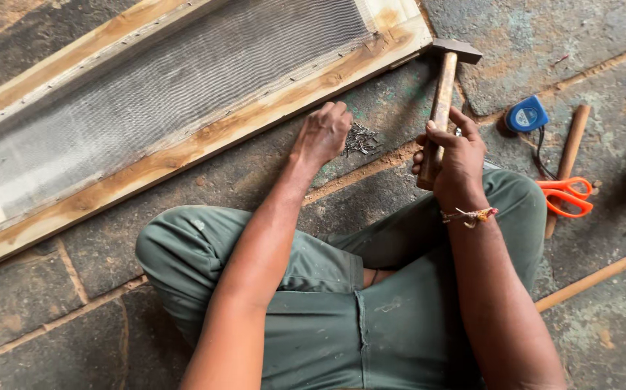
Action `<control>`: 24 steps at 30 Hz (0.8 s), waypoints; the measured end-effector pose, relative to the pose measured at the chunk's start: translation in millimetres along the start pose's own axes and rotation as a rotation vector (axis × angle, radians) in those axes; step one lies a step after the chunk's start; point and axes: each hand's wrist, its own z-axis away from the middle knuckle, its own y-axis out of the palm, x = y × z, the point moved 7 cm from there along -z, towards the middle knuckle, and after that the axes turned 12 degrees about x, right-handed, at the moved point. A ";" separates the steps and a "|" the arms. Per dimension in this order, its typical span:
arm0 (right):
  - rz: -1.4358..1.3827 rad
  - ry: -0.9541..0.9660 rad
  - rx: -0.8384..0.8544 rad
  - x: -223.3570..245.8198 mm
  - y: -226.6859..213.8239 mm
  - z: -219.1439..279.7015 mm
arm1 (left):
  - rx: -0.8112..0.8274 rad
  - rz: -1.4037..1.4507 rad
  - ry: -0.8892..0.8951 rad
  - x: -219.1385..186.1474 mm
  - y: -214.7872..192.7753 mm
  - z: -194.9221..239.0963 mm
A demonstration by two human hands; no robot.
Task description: The person sits on a stone floor and uses a hammer to drive nails into a wooden frame, securing a metal mesh screen. The person repeatedly picks up nails and hammers them along the edges of the frame.
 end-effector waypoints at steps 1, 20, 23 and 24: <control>0.000 -0.006 0.010 -0.2 -0.9 -1.1 | 0.008 -0.007 -0.002 -2.5 -0.1 -0.9; 0.083 -0.012 0.024 -11.2 -12.2 -15.0 | -0.056 0.772 -0.406 33.0 -55.9 8.3; 0.095 0.000 0.018 -12.8 -13.9 -12.7 | 0.110 0.791 -0.635 76.8 -88.7 28.6; 0.103 0.005 0.013 -13.1 -13.3 -13.7 | -0.013 0.729 -0.590 95.5 -118.7 37.6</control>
